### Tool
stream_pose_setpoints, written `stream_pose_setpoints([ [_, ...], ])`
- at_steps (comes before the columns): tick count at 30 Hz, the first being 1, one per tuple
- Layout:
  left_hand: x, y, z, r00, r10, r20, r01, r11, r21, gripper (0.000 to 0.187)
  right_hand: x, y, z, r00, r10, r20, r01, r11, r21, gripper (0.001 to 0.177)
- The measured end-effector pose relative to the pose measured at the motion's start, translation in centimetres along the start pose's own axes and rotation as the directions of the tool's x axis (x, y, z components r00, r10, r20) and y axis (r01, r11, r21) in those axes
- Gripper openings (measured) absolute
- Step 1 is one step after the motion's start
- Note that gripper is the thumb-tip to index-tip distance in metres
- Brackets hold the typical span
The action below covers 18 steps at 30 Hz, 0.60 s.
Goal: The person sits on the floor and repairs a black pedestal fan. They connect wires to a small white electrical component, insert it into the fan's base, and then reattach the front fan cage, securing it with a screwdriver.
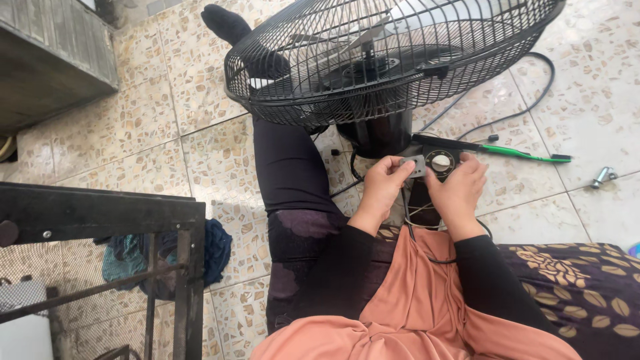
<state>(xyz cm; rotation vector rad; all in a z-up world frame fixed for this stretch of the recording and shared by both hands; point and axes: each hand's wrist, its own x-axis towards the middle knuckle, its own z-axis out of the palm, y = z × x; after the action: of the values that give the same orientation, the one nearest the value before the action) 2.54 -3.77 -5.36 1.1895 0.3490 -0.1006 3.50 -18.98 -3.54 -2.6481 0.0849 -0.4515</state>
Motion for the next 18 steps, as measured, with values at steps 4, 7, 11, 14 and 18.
stream_pose_setpoints([
  [4,0.7,-0.3,-0.1,0.993,-0.108,-0.040,0.103,0.989,-0.110,0.025,-0.7,-0.1,1.6,0.995,0.092,0.042,-0.091,0.996,-0.019,0.103],
  [7,0.6,0.1,0.0,0.995,-0.096,-0.036,0.092,0.990,-0.105,0.026,-0.3,0.7,2.5,0.974,0.186,0.129,-0.183,0.983,-0.033,0.106],
  [11,0.1,1.2,0.1,0.998,-0.059,-0.036,0.056,0.995,-0.078,0.029,0.9,1.1,2.2,0.866,0.356,0.351,-0.353,0.933,-0.073,0.107],
  [14,0.0,1.8,0.0,0.998,-0.031,-0.054,0.028,0.997,-0.066,0.029,1.7,1.1,1.9,0.839,0.367,0.402,-0.391,0.920,-0.024,0.107],
  [18,0.1,2.4,-0.4,0.996,0.019,-0.090,-0.029,0.993,-0.115,0.026,1.3,1.4,2.0,0.891,0.305,0.337,-0.383,0.903,0.194,0.096],
])
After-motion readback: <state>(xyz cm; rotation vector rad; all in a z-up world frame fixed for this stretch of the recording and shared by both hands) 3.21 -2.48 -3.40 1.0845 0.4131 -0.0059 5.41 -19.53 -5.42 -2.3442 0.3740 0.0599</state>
